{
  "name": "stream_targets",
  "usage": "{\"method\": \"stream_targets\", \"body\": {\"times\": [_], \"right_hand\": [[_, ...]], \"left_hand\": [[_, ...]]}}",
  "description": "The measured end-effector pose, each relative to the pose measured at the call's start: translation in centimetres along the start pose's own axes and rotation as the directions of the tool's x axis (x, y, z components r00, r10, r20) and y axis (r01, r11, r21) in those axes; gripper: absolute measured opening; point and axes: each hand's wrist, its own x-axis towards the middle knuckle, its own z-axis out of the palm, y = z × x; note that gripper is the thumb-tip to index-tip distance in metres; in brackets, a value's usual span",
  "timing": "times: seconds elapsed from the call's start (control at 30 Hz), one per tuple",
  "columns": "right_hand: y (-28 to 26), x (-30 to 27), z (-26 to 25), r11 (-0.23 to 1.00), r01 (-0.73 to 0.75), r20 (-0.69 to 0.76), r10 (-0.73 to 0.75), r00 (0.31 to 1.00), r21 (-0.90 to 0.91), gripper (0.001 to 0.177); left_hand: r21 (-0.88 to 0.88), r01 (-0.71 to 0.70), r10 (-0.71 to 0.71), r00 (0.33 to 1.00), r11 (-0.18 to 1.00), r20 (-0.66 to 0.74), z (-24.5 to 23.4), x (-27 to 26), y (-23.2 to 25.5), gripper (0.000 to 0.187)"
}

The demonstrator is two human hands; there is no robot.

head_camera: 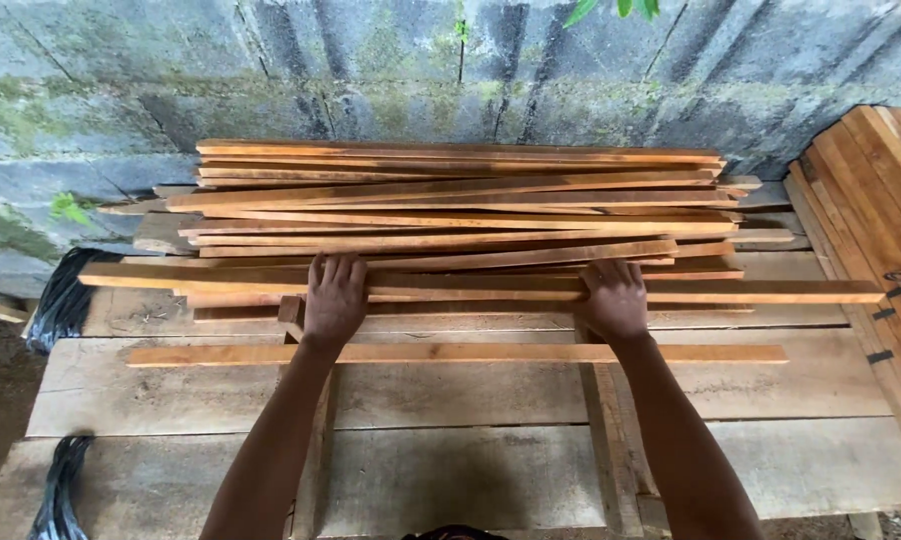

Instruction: Bundling and organizing wood planks on a workbench using plastic straps.

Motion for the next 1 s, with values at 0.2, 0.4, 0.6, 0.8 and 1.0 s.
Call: {"method": "stream_targets", "body": {"times": [0.2, 0.4, 0.6, 0.8, 1.0], "right_hand": [[1.8, -4.9, 1.9, 1.000, -0.007, 0.133, 0.003, 0.991, 0.028, 0.029], [-1.2, -4.6, -3.5, 0.966, -0.098, 0.284, 0.026, 0.958, 0.241, 0.058], [-2.0, -4.9, -4.3, 0.991, 0.042, 0.219, -0.070, 0.973, 0.128, 0.050], [-2.0, -9.0, 1.7, 0.999, -0.015, 0.225, 0.003, 0.974, 0.051, 0.046], [-5.0, -9.2, -1.9, 0.981, -0.057, 0.274, 0.003, 0.962, 0.188, 0.050]], "left_hand": [[-0.055, 0.022, -0.018, 0.997, 0.998, 0.079, 0.5, -2.5, 0.4, 0.053], [-0.132, -0.042, 0.040, 0.999, 0.990, -0.018, -5.3, -3.6, 1.8, 0.051], [-0.132, -0.129, 0.125, 0.991, 0.983, -0.037, -2.0, -6.0, 1.0, 0.050], [-0.069, -0.093, 0.090, 0.995, 0.993, -0.045, 1.1, -8.3, 1.6, 0.038], [-0.151, -0.040, 0.048, 0.998, 0.988, 0.045, 0.3, -11.3, 2.8, 0.044]]}}
